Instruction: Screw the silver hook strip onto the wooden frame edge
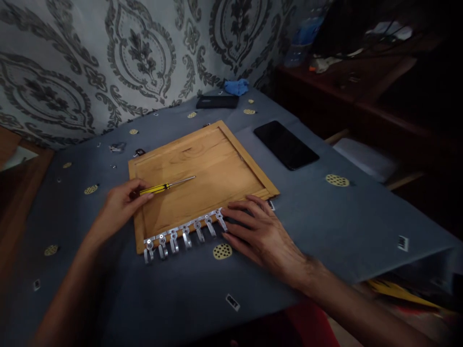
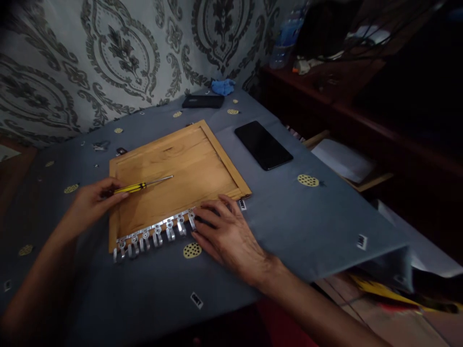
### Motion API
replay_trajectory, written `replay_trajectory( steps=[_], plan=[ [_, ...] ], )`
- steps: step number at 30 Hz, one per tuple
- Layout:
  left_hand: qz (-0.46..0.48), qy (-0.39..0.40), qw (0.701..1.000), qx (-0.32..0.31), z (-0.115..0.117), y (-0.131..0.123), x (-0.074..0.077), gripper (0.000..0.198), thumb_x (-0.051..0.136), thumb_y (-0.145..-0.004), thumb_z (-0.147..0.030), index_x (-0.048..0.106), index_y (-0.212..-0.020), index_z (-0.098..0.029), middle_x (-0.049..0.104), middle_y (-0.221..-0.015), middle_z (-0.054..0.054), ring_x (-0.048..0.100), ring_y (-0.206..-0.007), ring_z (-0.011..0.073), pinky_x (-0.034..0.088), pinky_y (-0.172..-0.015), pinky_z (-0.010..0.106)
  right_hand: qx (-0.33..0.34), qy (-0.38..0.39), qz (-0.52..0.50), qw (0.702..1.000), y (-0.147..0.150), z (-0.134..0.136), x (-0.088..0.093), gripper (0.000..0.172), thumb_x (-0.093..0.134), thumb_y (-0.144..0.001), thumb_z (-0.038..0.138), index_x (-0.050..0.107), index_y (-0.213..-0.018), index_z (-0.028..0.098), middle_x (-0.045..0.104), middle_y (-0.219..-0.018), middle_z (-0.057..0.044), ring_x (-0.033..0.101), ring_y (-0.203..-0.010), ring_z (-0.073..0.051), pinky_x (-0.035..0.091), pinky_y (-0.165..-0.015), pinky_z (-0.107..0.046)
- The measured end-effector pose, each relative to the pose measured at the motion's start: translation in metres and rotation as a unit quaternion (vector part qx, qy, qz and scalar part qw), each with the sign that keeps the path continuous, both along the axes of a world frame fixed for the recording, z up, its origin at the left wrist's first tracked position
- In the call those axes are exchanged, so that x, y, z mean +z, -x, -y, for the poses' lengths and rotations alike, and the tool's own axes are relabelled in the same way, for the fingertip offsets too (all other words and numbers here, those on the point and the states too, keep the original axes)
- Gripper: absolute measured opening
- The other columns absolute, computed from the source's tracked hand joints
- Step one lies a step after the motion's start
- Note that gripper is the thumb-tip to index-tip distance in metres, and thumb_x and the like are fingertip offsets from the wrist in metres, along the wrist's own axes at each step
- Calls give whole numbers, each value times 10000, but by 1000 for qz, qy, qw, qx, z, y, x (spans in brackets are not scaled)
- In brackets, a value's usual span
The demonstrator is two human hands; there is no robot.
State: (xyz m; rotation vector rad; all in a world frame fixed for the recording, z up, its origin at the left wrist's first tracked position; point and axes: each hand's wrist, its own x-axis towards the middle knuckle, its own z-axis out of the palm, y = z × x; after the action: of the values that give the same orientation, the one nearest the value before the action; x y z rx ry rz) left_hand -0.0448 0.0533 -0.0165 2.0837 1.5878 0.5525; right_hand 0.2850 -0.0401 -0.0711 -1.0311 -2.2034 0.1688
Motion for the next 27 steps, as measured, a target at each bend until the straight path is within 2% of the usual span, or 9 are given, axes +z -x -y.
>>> replay_trajectory(
  steps=[4,9,11,14,16,18,22,27],
  plan=[
    [107,-44,992,54,0,-12,10,298,716,-758,-484,668,-899,-227,695,-863,19,638,-755,200,512,-657,322,4,1,0,1000,0,0,1,164,572,-998,259,725,-938,245,752,-1139,1,631,-1120,-215,393,-1067,-476],
    [207,-142,963,98,6,-43,44,217,780,-741,-388,717,-906,-261,704,-877,-10,636,-804,176,547,-733,332,0,1,-9,1000,1,0,0,161,575,-995,253,734,-967,254,755,-1124,10,635,-1119,-207,387,-1082,-472],
    [237,-197,947,91,13,-57,59,171,784,-759,-339,733,-915,-291,700,-893,-30,632,-841,168,542,-735,322,1,-3,-12,1000,2,0,0,149,586,-990,250,734,-973,248,756,-1120,6,635,-1116,-208,392,-1078,-469],
    [228,-223,945,74,28,-79,77,144,711,-867,-304,740,-1006,-329,682,-904,-37,611,-803,153,513,-664,323,4,0,-9,1000,1,0,1,136,600,-984,246,735,-977,232,756,-1122,-5,633,-1121,-212,395,-1078,-469],
    [212,-240,946,48,39,-94,83,148,735,-861,-277,743,-1006,-308,672,-830,-41,615,-755,137,491,-599,296,4,8,-2,1000,1,0,2,138,602,-984,252,739,-993,238,756,-1129,-5,632,-1126,-212,400,-1075,-471],
    [176,-256,950,28,49,-107,84,152,692,-900,-246,718,-1042,-296,688,-917,-44,636,-800,124,536,-651,282,4,14,3,1000,1,0,3,153,594,-988,261,746,-1006,254,756,-1135,-1,634,-1123,-214,406,-1068,-479],
    [111,-286,949,-74,61,-126,76,164,670,-916,-197,676,-1065,-265,672,-944,-41,644,-820,96,583,-693,213,3,20,-2,1000,1,1,4,165,592,-988,263,756,-1005,262,756,-1139,-7,637,-1123,-219,398,-1071,-479],
    [101,-292,946,-99,62,-130,66,156,663,-917,-156,668,-1066,-200,673,-959,-13,637,-853,75,571,-721,144,3,15,-8,1000,2,1,3,171,574,-1003,267,743,-1008,245,757,-1132,-9,637,-1119,-221,388,-1074,-466]
  ],
)
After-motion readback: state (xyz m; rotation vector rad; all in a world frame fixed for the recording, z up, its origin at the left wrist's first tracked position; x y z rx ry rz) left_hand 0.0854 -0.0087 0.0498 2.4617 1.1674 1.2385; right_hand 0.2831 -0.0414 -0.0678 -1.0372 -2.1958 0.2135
